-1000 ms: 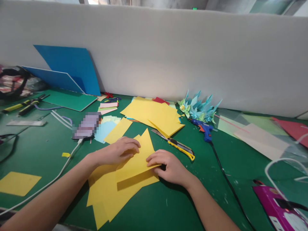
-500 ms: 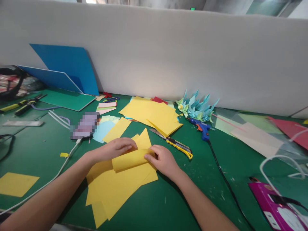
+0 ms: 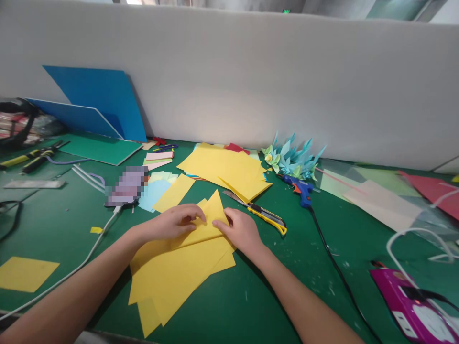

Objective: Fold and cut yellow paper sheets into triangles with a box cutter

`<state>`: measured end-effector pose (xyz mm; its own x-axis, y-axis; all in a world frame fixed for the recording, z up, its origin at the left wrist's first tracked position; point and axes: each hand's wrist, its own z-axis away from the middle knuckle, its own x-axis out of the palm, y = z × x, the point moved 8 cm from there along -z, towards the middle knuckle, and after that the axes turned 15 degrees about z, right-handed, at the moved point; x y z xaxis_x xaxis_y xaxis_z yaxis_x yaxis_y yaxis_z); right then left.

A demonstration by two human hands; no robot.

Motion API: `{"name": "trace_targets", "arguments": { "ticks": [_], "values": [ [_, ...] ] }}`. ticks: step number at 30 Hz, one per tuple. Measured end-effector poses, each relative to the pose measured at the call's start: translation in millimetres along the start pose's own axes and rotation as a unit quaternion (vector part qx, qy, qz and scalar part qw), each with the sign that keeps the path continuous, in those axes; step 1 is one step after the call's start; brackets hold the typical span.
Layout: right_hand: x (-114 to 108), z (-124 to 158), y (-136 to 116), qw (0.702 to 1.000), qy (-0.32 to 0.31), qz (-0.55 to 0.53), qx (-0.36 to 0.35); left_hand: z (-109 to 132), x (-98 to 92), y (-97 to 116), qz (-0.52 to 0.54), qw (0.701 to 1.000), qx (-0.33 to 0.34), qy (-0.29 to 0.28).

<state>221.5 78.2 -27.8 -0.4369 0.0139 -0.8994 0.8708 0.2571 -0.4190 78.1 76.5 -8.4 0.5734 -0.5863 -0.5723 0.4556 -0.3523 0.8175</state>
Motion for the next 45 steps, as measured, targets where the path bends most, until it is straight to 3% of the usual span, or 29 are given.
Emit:
{"name": "trace_targets", "arguments": {
  "ticks": [3, 6, 16, 23, 31, 40, 45],
  "values": [
    [3, 3, 6, 0.996, -0.017, -0.089, 0.005, 0, 3.5, 8, -0.019, 0.999, 0.042, -0.013],
    [0, 9, 9, 0.992, 0.003, -0.129, 0.005, 0, 4.9, 9, -0.022, 0.998, 0.052, -0.016],
    [-8, 16, -8, 0.996, 0.046, 0.013, -0.079, -1, 6.9, 13, -0.043, 0.994, 0.098, 0.010],
    [-7, 17, -11, 0.993, 0.046, 0.034, -0.105, -1, 0.3, 8, -0.077, 0.995, 0.062, 0.022],
    [-7, 18, -13, 0.990, 0.055, 0.056, -0.118, -3, 6.0, 9, -0.154, 0.980, 0.122, 0.031],
    [-13, 23, -18, 0.981, 0.094, 0.084, -0.148, -1, 9.2, 8, -0.166, 0.976, 0.136, 0.022],
    [-23, 28, -25, 0.965, 0.113, 0.073, -0.227, -1, 9.5, 8, -0.151, 0.980, 0.131, 0.019]
  ]
}}
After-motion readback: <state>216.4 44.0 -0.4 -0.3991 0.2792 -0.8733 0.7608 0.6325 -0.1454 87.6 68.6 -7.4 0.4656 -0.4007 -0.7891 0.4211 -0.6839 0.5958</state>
